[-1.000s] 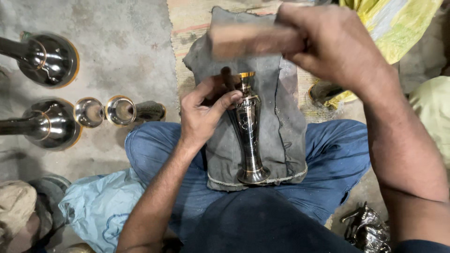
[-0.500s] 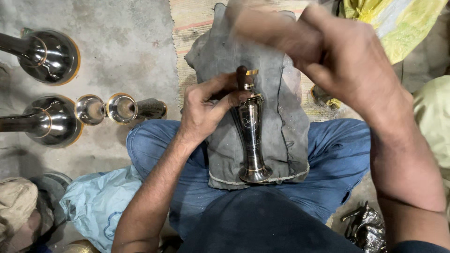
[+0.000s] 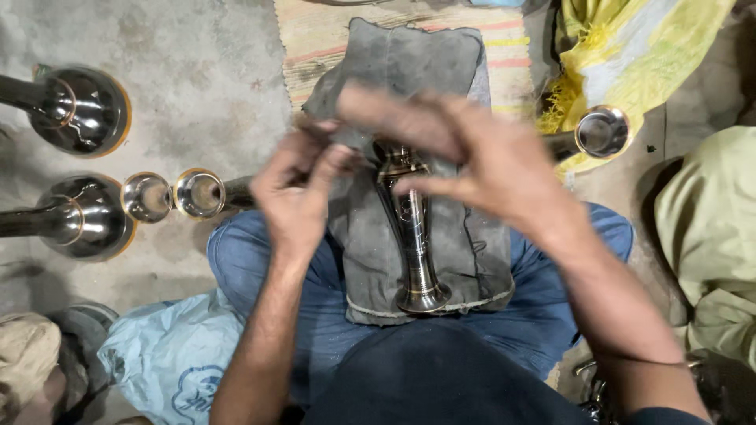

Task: The person uses a chisel and wooden mallet to engrave decorative patterns onto a silver-colored metal vessel. They repeatedly strike the chisel along the vessel's surface, rotating it to work on different sections.

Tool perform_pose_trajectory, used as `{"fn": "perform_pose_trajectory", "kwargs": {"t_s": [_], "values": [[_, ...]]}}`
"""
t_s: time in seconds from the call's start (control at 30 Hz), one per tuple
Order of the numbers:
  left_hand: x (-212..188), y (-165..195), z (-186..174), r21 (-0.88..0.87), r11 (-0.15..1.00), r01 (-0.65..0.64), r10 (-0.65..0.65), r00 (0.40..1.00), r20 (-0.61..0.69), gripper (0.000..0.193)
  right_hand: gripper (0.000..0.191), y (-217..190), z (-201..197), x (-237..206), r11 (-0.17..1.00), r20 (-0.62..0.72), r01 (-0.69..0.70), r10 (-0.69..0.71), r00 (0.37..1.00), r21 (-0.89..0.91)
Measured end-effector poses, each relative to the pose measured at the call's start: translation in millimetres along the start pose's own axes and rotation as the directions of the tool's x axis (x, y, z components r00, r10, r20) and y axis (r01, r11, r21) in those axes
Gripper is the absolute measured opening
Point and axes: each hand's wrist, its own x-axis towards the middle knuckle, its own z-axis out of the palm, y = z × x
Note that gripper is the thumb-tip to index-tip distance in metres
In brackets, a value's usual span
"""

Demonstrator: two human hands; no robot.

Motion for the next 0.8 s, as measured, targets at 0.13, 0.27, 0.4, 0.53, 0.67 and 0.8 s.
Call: {"fn": "perform_pose_trajectory", "kwargs": {"t_s": [0.13,0.27,0.4,0.53,0.67,0.8], "values": [[4.1,4.0,-0.5,-0.104,0.942,0.318,-0.322,0.946,-0.023,0.022,0.105,13.1,26.8,-5.7,0.813,0.395,-0.516,0.396,0.829,0.269],[8.3,14.1,14.4,-0.083,0.94,0.33,-0.32,0.941,0.109,0.028,0.11,40.3,33.1,-6.5,0.458,0.488,-0.508,0.171,0.856,0.73],[14.6,26.0,42.3,-0.005,0.964,0.264,-0.253,0.928,0.273,0.035,0.093,52.6,32.4,-30.1,0.507,0.437,-0.502,0.251,0.863,0.7],[36.3,22.3,57.2,0.341,0.94,-0.03,-0.121,0.903,0.412,0.038,0.071,67.1,25.8,-47.6,0.567,0.256,-0.551,0.517,0.817,0.612],[50.9,15.6,67.5,0.427,0.901,0.073,-0.299,0.819,0.49,0.044,0.065,79.2,2.1,-67.8,0.952,-0.152,-0.276,0.295,0.943,0.131],[56.3,20.5,73.6,0.409,0.913,-0.003,-0.234,0.815,0.529,0.042,0.044,83.2,-18.7,-67.4,0.912,-0.072,-0.374,0.39,0.918,0.171]]}}
